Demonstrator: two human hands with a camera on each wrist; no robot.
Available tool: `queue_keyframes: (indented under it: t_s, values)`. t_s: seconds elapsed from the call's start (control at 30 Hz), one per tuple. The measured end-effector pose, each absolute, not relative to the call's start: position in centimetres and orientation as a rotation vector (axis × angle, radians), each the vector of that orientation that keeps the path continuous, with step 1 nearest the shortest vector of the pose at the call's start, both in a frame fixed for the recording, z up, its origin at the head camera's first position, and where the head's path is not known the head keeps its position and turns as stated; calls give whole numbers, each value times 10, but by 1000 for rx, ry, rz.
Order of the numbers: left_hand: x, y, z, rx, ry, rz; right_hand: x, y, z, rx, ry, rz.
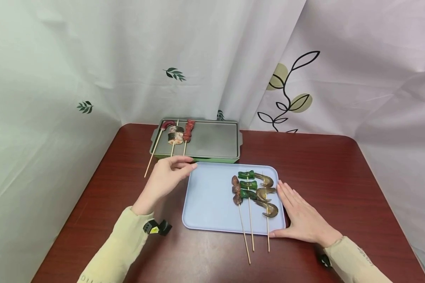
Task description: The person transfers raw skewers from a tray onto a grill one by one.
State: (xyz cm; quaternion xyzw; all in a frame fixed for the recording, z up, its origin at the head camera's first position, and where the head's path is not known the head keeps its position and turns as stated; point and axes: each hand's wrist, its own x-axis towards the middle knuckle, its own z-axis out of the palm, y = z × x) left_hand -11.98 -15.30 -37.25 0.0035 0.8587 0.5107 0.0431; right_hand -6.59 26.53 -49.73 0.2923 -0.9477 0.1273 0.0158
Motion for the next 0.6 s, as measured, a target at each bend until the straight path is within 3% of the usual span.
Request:
queue_keyframes:
  t_s: [0.6]
  values:
    - [-72, -116, -419, 198, 2381, 1542, -65, 264, -495, 914, -2947, 411]
